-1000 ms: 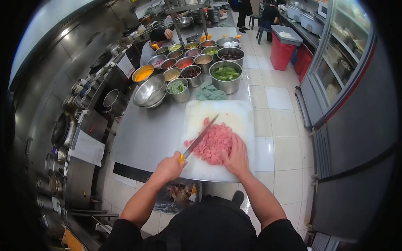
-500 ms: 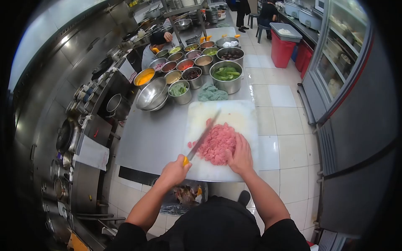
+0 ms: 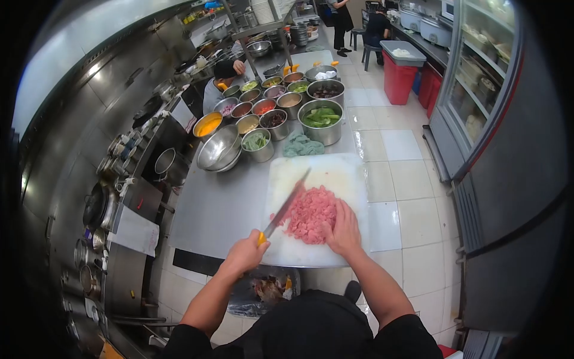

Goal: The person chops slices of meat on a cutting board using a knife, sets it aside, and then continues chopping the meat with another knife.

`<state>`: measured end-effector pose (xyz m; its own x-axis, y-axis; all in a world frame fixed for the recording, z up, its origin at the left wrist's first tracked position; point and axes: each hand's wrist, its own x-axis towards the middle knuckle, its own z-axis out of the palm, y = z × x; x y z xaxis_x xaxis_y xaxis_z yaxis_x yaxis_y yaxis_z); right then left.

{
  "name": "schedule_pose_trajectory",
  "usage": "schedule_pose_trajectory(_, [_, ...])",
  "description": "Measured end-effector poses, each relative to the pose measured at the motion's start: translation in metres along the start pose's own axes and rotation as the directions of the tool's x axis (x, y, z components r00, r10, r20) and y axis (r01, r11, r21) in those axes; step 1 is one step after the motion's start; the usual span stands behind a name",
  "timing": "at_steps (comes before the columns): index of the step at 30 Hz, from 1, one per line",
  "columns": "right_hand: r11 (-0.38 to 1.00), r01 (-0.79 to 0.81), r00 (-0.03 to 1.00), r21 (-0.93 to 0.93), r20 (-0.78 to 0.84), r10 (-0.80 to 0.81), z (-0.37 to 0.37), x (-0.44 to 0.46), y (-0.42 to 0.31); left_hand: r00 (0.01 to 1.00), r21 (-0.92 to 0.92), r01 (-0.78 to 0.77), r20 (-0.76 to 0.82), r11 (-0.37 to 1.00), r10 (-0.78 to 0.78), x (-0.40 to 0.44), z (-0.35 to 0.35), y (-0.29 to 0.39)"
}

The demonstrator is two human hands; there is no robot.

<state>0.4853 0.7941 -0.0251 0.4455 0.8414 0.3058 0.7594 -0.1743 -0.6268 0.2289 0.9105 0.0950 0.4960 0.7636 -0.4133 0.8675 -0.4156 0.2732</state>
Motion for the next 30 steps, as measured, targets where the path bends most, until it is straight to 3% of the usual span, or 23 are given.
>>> schedule_pose_trajectory(2, [1.000,-0.002,1.000,-0.006,0.001,0.002,0.001,0.000,0.002,0.996,-0.029,0.025,-0.081,0.999,-0.027,-0.004,0.002,-0.001])
schedule_pose_trajectory(5, [1.000,0.001,1.000,-0.009,0.011,-0.001,0.002,-0.004,0.003,1.000,0.049,0.021,0.016,0.999,-0.022,0.018,0.025,-0.020])
schedule_pose_trajectory(8, [1.000,-0.005,1.000,-0.026,-0.004,0.005,0.002,0.002,0.003,1.000,0.025,-0.015,0.002,1.000,0.015,0.008,0.005,-0.017])
schedule_pose_trajectory(11, [1.000,0.018,1.000,-0.012,-0.020,-0.018,0.005,-0.003,0.002,0.999,0.055,0.003,0.035,0.998,-0.005,0.018,0.030,-0.020])
schedule_pose_trajectory(14, [1.000,0.011,1.000,-0.026,-0.014,-0.012,0.002,-0.001,0.000,0.998,0.041,-0.013,0.067,0.999,0.010,0.013,0.003,-0.016])
schedule_pose_trajectory(20, [0.999,0.018,0.999,-0.028,-0.035,-0.019,0.004,0.000,0.002,0.997,0.001,-0.025,0.069,1.000,0.025,0.019,0.020,-0.017])
schedule_pose_trajectory(23, [0.999,0.035,0.998,-0.032,-0.043,-0.036,0.005,0.002,0.004,1.000,-0.082,0.003,-0.015,0.997,-0.004,0.011,0.028,-0.007])
schedule_pose_trajectory(26, [0.999,0.022,1.000,-0.024,-0.019,-0.023,0.005,-0.002,0.002,0.995,0.027,-0.024,0.101,0.999,0.021,0.016,0.026,-0.004])
schedule_pose_trajectory(30, [1.000,0.025,0.999,-0.016,-0.033,-0.026,0.004,0.000,0.001,0.999,-0.029,0.000,0.045,1.000,0.001,0.007,0.020,0.006])
